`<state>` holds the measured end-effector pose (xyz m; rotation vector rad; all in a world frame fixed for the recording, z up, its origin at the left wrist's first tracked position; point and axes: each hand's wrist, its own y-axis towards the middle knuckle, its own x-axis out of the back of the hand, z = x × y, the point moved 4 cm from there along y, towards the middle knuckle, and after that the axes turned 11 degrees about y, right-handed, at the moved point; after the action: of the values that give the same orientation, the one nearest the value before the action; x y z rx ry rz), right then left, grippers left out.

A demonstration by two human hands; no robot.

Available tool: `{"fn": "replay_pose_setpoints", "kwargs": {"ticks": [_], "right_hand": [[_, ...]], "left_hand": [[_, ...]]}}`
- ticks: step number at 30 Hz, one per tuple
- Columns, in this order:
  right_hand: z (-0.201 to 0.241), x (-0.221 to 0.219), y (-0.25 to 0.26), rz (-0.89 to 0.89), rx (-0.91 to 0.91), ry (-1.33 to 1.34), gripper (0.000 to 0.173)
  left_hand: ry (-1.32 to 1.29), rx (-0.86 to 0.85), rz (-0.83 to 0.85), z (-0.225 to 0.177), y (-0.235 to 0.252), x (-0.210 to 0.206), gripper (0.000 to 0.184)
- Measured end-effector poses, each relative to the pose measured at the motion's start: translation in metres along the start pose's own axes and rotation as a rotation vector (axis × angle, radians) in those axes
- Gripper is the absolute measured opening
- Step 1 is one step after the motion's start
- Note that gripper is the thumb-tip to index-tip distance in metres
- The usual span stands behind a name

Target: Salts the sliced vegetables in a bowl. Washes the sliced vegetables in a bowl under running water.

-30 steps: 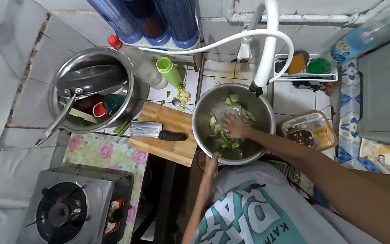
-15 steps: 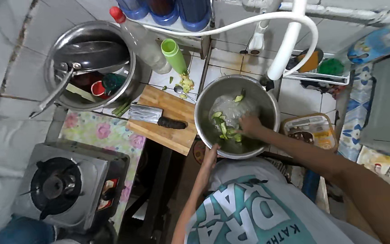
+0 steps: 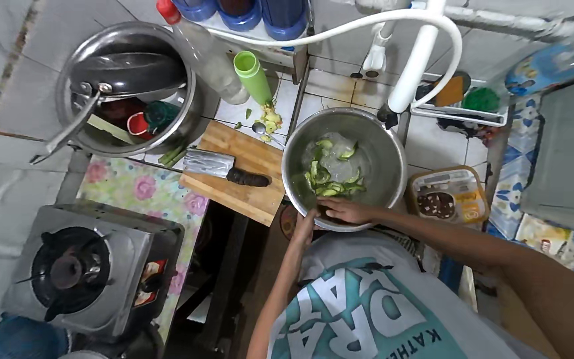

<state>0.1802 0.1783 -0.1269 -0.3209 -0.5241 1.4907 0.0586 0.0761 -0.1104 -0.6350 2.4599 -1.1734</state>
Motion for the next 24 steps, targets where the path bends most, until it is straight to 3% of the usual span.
{"fn": "replay_pose_setpoints", "kwargs": {"ticks": [3,7,10,13,17,20,22,24], "right_hand": [[-0.011,0.030,0.027,-0.016,-0.071,-0.330,0.058],[-0.051,0.092,0.047,-0.415,-0.202,-0.408,0.051],[-0.047,0.088,0.069,-0.713,-0.226,-0.407,0.053],[-0.024,0.060,0.085,-0.618,-0.311,-0.308,0.065],[-0.050,0.075,0.071,-0.258,0.013,-0.270,0.055],[-0.057,0.098,0.053,-0.479,-0.117,-0.418,0.052],[-0.047,0.079,0.052,-0.656,-0.192,-0.323,0.049],[-0.042,0.066,0.058,-0.488,-0.211,-0.317,0.060]], "left_hand": [[-0.005,0.004,-0.007,-0.001,0.000,0.001,0.040],[-0.010,-0.004,-0.008,-0.005,-0.004,-0.003,0.038],[-0.029,-0.019,-0.019,-0.007,-0.002,-0.007,0.034],[-0.044,-0.024,-0.008,-0.010,0.000,-0.010,0.034],[-0.044,-0.008,-0.016,-0.007,0.000,-0.007,0.033],[-0.049,-0.004,-0.028,-0.009,-0.002,-0.007,0.033],[-0.049,-0.014,-0.024,-0.013,-0.002,-0.009,0.032],[-0.036,-0.007,-0.026,-0.016,-0.002,-0.009,0.032]]}}
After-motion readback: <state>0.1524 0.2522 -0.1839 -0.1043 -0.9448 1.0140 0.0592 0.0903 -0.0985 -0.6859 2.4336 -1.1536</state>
